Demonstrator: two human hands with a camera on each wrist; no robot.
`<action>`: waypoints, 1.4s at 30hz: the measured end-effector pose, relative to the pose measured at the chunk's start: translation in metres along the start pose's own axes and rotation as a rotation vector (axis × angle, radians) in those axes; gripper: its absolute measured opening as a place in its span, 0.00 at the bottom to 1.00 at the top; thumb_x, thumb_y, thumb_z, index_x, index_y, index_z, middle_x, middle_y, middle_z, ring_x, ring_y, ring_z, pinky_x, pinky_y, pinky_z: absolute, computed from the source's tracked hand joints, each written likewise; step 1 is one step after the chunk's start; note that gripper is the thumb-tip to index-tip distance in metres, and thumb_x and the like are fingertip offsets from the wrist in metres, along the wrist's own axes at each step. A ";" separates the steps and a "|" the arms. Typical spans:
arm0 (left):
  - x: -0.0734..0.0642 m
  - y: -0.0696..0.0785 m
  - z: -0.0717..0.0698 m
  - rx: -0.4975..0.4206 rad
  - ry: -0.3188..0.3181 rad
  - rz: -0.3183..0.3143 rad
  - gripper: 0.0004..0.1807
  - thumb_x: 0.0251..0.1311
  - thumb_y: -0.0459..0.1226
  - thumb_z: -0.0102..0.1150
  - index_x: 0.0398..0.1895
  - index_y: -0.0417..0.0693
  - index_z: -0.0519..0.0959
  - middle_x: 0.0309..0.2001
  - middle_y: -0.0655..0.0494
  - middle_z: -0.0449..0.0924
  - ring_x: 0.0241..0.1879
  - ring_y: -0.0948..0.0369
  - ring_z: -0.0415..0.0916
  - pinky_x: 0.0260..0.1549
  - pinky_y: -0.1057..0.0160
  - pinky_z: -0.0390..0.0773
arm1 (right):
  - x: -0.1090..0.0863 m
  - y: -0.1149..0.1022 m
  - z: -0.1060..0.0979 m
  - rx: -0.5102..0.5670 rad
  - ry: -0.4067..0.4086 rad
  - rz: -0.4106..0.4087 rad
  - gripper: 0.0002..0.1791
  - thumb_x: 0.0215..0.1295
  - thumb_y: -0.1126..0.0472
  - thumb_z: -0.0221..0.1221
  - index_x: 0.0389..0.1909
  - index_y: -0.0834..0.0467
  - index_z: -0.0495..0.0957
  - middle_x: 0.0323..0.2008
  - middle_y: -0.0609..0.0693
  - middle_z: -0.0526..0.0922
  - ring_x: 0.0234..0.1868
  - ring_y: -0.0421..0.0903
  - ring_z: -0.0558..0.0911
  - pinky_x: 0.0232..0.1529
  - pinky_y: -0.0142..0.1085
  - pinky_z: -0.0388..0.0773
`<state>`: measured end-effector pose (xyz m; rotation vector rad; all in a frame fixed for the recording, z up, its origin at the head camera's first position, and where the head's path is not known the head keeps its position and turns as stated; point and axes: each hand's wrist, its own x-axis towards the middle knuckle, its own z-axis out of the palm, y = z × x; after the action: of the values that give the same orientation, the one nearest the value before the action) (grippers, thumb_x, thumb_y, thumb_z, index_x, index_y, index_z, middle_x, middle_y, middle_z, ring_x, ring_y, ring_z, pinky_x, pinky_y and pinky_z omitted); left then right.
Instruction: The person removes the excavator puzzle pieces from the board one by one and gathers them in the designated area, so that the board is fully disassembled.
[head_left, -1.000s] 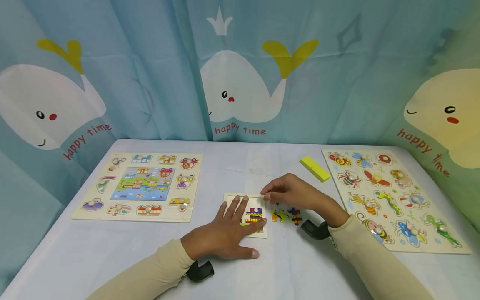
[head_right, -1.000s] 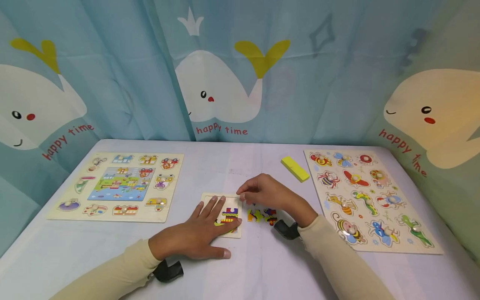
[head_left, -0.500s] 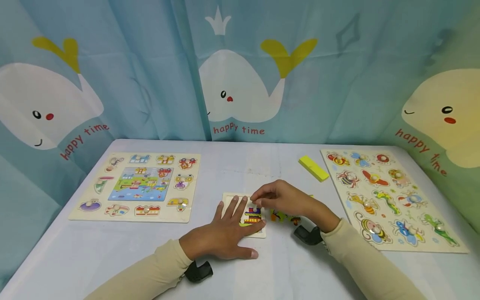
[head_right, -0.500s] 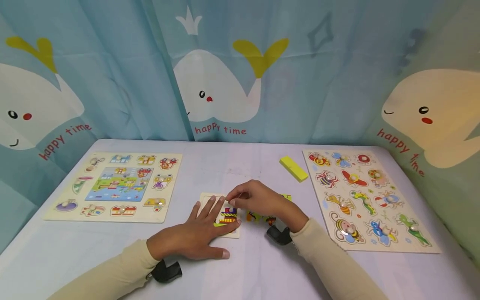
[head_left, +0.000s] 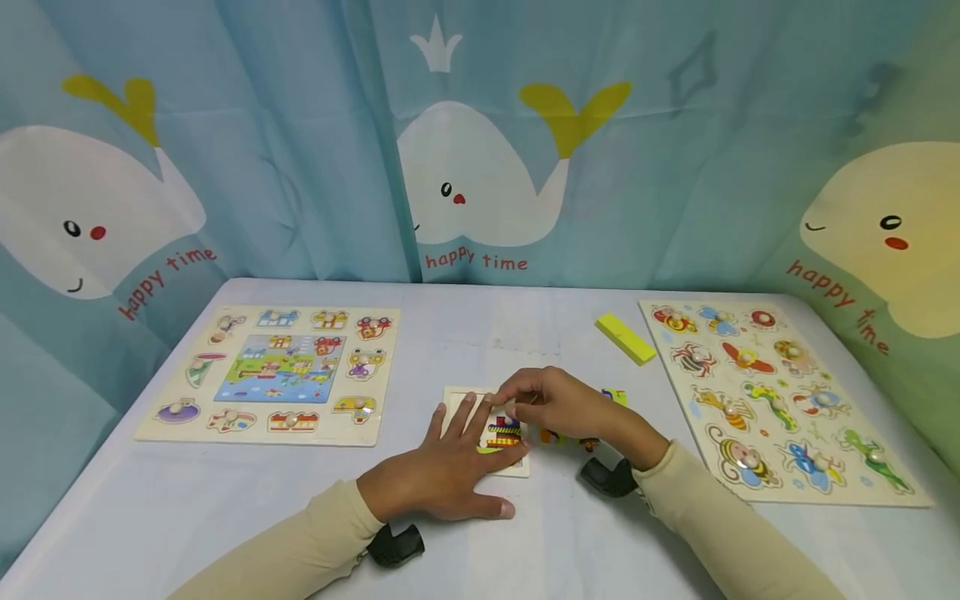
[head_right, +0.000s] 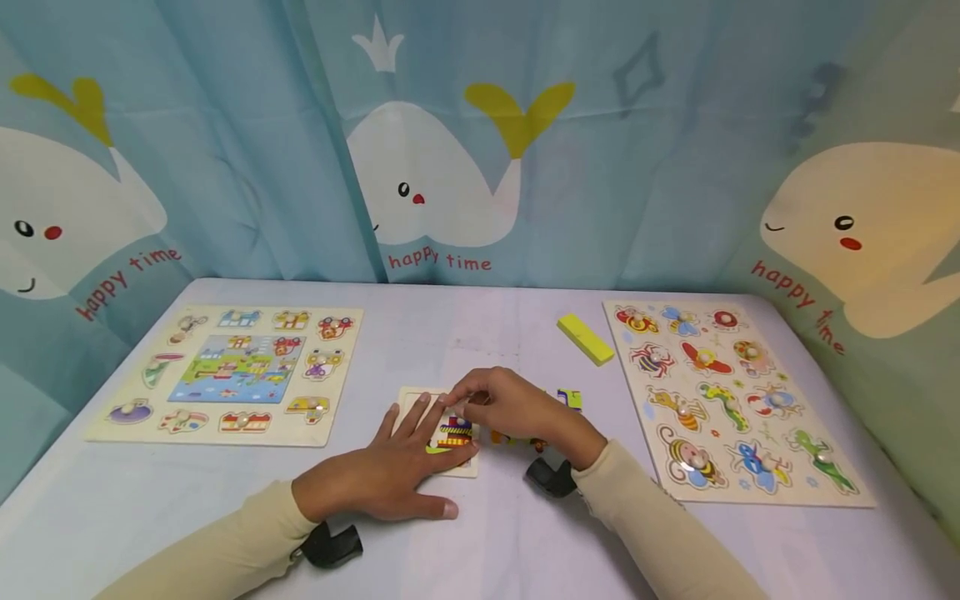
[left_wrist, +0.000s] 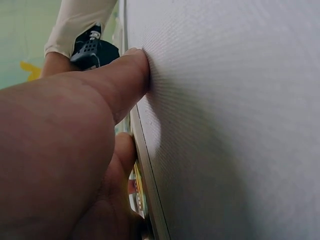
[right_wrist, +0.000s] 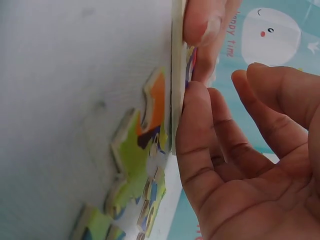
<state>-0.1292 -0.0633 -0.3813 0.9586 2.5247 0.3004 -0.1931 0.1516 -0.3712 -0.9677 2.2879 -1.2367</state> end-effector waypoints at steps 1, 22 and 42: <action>0.000 0.000 0.000 0.001 -0.001 -0.001 0.38 0.62 0.66 0.49 0.75 0.76 0.55 0.77 0.45 0.24 0.73 0.46 0.19 0.64 0.35 0.30 | 0.000 0.000 0.000 -0.001 0.000 -0.001 0.12 0.68 0.70 0.56 0.50 0.63 0.81 0.48 0.53 0.82 0.41 0.46 0.78 0.42 0.35 0.75; 0.000 0.001 -0.001 0.020 0.004 0.002 0.38 0.62 0.66 0.48 0.75 0.76 0.53 0.77 0.43 0.26 0.73 0.44 0.21 0.64 0.34 0.32 | -0.002 -0.009 0.005 -0.067 -0.040 0.109 0.12 0.67 0.68 0.58 0.50 0.62 0.81 0.48 0.51 0.82 0.41 0.45 0.79 0.36 0.34 0.76; 0.000 0.001 -0.001 0.039 0.007 -0.004 0.38 0.62 0.67 0.47 0.75 0.77 0.53 0.77 0.44 0.26 0.73 0.45 0.20 0.64 0.35 0.31 | 0.000 0.002 0.005 0.036 -0.050 0.052 0.13 0.68 0.70 0.56 0.52 0.63 0.80 0.50 0.53 0.82 0.41 0.45 0.79 0.37 0.33 0.75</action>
<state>-0.1284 -0.0627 -0.3801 0.9690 2.5474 0.2548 -0.1902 0.1493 -0.3756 -0.9108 2.2302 -1.2148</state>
